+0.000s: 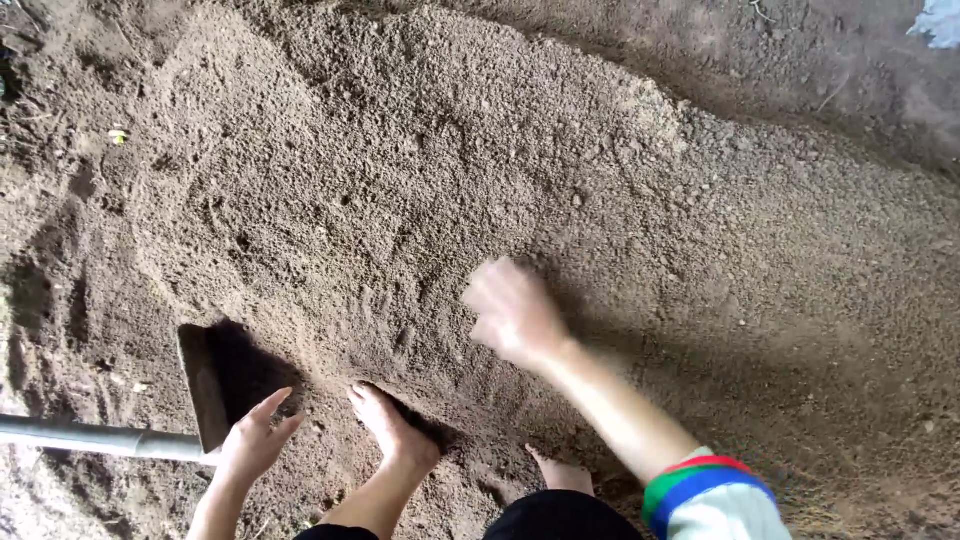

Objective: Smoothing and leveling a mound of soil using bare hands in a nursery setting to prepare a planting bed.

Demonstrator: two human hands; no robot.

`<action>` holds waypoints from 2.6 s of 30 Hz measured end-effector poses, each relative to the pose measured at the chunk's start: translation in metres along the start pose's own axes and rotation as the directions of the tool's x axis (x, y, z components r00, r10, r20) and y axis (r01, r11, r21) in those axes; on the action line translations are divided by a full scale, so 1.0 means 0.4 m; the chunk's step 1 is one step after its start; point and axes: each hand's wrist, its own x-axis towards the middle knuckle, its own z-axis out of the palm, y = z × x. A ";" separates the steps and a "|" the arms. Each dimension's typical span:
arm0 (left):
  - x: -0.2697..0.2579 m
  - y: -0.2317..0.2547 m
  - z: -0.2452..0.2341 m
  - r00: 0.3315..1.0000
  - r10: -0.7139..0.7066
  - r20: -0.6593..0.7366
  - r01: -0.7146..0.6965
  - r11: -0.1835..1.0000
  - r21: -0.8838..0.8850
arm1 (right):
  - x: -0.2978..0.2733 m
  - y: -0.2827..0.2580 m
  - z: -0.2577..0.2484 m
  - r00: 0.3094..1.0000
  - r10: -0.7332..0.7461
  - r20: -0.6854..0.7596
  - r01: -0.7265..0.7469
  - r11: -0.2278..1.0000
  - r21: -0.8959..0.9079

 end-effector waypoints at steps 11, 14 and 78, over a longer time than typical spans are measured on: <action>-0.213 0.103 -0.171 0.929 0.159 -0.334 -0.331 0.760 -0.559 | -0.014 0.035 0.065 0.977 -0.178 -0.121 0.213 0.880 0.425; -0.387 0.140 -0.223 0.858 0.172 -0.483 -0.492 0.545 -0.679 | 0.052 0.168 0.150 0.941 -0.223 -0.255 0.211 0.975 -0.075; 0.820 0.248 -0.627 0.735 0.653 -0.184 -0.167 -0.088 -0.982 | 0.631 -0.460 0.259 0.730 0.022 -0.683 0.071 0.992 0.108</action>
